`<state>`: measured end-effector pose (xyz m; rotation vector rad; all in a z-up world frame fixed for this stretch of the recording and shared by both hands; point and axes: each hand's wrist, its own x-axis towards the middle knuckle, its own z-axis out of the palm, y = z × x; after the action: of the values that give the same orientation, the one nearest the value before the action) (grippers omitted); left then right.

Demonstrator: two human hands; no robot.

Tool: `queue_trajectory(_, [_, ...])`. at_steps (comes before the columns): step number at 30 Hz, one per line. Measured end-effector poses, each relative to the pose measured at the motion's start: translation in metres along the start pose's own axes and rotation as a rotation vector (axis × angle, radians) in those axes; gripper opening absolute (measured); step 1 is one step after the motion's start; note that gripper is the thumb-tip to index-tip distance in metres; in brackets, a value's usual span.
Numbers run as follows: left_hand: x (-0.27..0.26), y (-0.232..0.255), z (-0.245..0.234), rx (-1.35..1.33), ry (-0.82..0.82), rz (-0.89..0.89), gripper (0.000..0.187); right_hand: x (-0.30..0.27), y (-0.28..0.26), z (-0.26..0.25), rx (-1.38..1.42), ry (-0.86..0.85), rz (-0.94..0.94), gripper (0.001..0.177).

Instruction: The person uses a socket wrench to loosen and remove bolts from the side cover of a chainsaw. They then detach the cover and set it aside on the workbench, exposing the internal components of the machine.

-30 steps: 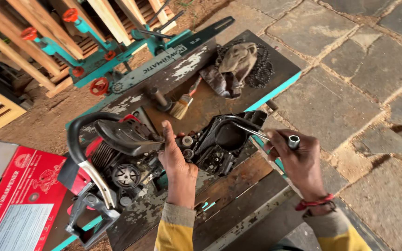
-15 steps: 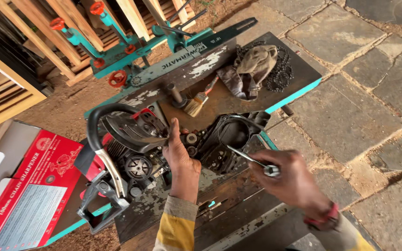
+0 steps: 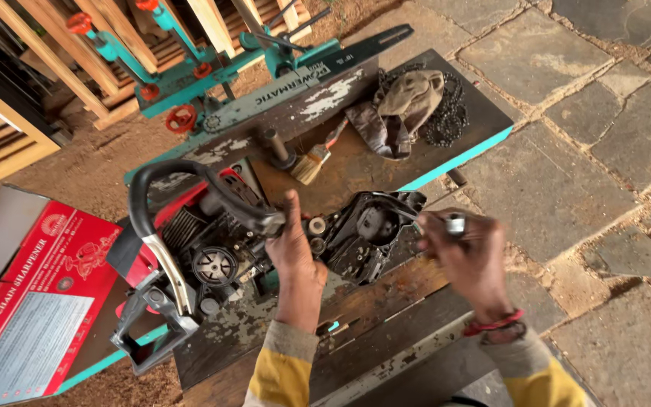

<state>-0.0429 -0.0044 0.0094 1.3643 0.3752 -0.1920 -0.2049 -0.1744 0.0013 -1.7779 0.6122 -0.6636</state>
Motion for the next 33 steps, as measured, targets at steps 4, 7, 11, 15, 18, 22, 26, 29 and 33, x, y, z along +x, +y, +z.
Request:
queue_trajectory(4, [0.011,-0.005,0.006,0.215,-0.075,-0.036,0.053,-0.017,-0.002,0.014,-0.010,-0.152,-0.200,0.022])
queue_trajectory(7, [0.016,0.002,0.009,0.085,-0.235,0.014,0.048,-0.008,0.009,0.008,-0.161,-0.270,-0.306,0.020])
queue_trajectory(11, [0.020,0.001,0.005,0.280,-0.444,0.210,0.031,0.018,0.030,-0.033,-0.108,-0.434,-0.360,0.028])
queue_trajectory(15, [0.030,0.005,0.011,0.581,-0.474,0.575,0.029,0.019,0.037,-0.041,-0.247,-0.569,-0.334,0.030])
queue_trajectory(18, [0.042,0.009,0.034,0.901,-0.469,0.351,0.029,0.019,0.030,-0.034,-0.291,-0.606,-0.491,0.029])
queue_trajectory(22, [0.055,0.008,0.054,0.714,-0.654,0.408,0.030,0.035,0.017,-0.009,-0.499,-0.677,-0.695,0.026])
queue_trajectory(26, [0.068,0.009,0.064,0.742,-0.772,0.402,0.039,0.066,0.015,0.009,-0.490,-0.734,-0.980,0.026])
queue_trajectory(29, [0.077,0.010,0.067,0.739,-0.830,0.467,0.042,0.084,0.030,0.008,-0.560,-0.727,-1.171,0.044])
queue_trajectory(33, [0.079,0.015,0.062,0.665,-0.842,0.434,0.067,0.080,0.082,0.017,-0.338,-0.700,-1.068,0.018])
